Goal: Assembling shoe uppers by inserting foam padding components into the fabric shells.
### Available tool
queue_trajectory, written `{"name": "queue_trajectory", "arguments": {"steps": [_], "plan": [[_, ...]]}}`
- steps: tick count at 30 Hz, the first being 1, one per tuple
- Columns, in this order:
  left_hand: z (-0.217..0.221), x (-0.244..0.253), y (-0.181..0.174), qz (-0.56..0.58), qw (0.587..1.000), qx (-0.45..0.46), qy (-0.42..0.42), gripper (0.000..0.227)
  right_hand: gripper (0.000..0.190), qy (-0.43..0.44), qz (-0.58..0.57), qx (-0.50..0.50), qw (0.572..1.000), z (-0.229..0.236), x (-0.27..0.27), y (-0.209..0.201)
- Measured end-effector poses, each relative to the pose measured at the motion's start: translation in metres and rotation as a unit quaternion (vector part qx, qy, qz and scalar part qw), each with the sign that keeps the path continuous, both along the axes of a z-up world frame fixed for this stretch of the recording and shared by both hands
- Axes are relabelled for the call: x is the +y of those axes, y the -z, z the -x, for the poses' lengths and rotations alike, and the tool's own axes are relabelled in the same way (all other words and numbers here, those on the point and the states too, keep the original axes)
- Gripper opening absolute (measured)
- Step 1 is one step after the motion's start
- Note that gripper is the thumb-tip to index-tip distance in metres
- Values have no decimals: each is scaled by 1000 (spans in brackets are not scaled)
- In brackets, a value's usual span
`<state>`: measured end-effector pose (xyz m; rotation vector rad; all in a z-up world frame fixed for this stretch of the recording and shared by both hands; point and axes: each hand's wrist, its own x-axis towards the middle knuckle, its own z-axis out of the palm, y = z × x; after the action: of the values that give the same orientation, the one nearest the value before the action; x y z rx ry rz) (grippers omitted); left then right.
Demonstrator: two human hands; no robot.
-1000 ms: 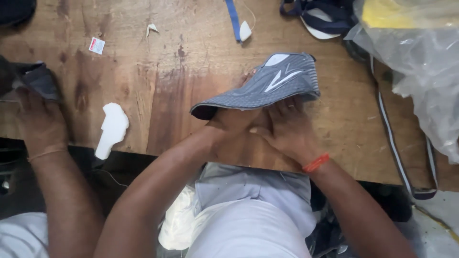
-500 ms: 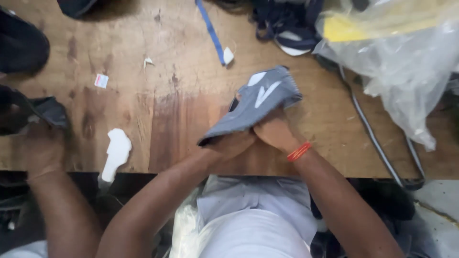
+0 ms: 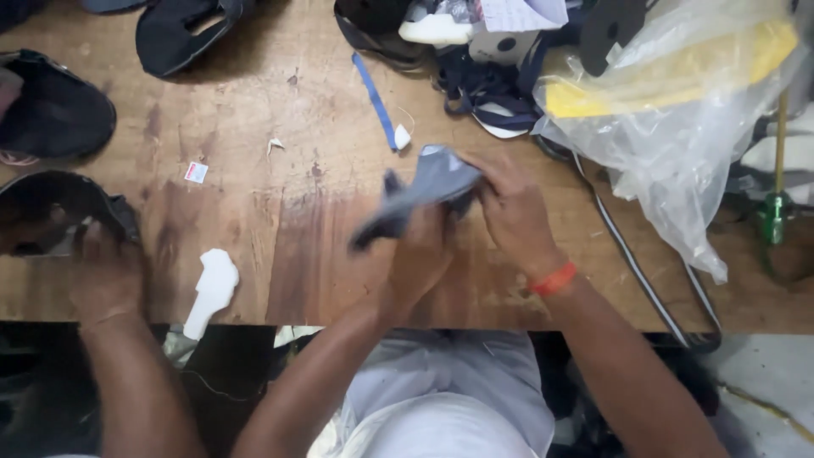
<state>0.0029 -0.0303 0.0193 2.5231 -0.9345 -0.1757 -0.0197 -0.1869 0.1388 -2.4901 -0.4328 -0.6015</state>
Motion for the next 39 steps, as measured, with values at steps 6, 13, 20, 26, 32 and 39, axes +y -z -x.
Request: {"name": "queue_trajectory", "arguments": {"steps": [6,13,20,26,32,39], "plan": [[-17,8,-22,259,959,-44,-109,81,21,-47,-2,427,903,51,24,0],[-31,16,-12,137,990,32,-7,51,50,-62,128,153,978,4,-23,69],[-25,16,-71,187,981,40,-10,61,41,25,101,273,957,-24,-27,83],[-47,10,17,196,976,-84,36,50,35,24,23,105,994,3,-46,105],[-56,9,-1,198,977,64,54,50,54,2,41,118,992,-12,-31,87],[-49,8,-5,146,987,59,33,48,44,107,64,218,968,-20,-24,104]]}}
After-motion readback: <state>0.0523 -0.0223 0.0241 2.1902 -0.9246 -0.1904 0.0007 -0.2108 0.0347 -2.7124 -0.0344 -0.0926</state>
